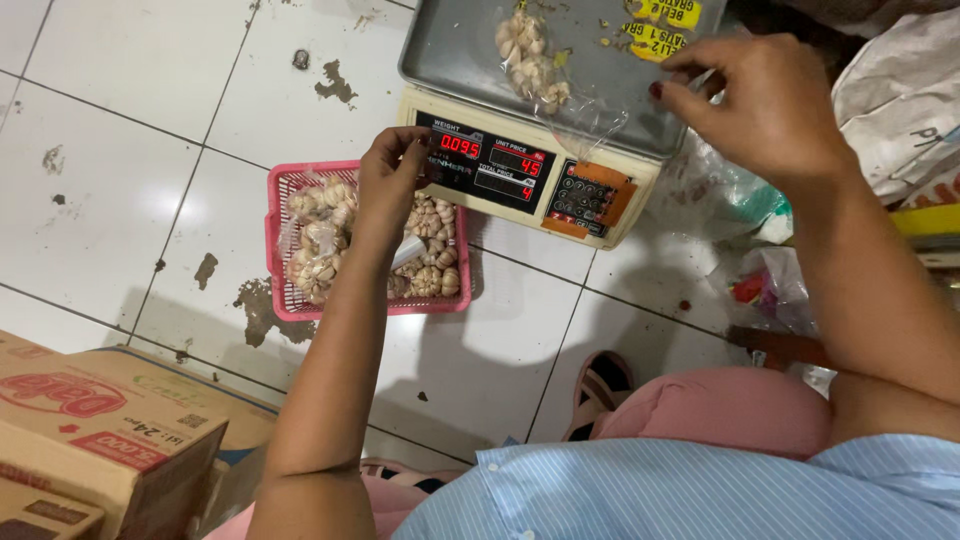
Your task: The person weighs garlic bulbs on a digital scale, portioning them into small plastic bags and adding or removing bulbs from a basket to reach a target weight.
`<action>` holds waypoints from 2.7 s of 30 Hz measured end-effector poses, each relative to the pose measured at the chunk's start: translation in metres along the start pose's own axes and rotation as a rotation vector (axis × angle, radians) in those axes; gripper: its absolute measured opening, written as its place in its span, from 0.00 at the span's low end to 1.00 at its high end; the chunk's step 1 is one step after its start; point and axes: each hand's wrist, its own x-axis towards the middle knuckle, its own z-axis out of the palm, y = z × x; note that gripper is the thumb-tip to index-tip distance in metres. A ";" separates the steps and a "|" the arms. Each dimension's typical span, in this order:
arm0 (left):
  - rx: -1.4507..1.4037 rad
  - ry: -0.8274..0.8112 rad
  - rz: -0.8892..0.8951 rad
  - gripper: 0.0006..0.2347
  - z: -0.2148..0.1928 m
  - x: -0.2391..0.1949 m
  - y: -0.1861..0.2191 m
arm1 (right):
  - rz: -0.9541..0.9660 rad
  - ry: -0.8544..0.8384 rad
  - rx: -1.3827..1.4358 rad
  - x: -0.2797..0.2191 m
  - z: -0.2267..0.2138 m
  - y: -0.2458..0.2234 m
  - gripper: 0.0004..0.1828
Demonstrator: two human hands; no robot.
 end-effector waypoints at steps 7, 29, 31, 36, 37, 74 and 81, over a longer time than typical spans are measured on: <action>0.012 -0.016 0.020 0.10 0.000 -0.004 0.011 | -0.310 0.117 -0.448 0.008 0.043 -0.015 0.37; 1.162 -0.278 -0.175 0.13 -0.124 -0.075 -0.215 | -0.781 -0.311 -0.316 -0.018 0.492 -0.045 0.12; 1.219 -0.317 -0.140 0.12 -0.129 -0.082 -0.228 | -0.703 -0.470 -0.328 -0.014 0.495 -0.044 0.09; 1.105 -0.179 -0.019 0.23 -0.139 -0.081 -0.229 | -0.552 -0.568 -0.332 0.011 0.469 -0.061 0.08; 1.114 -0.195 -0.026 0.21 -0.139 -0.079 -0.227 | -0.510 -0.648 -0.336 0.018 0.459 -0.061 0.09; 1.581 -0.481 0.189 0.14 -0.135 -0.124 -0.187 | -0.446 -0.662 -0.025 -0.003 0.507 -0.099 0.17; 1.366 -0.408 0.250 0.14 -0.148 -0.131 -0.186 | -0.510 -0.483 -0.196 -0.018 0.531 -0.110 0.25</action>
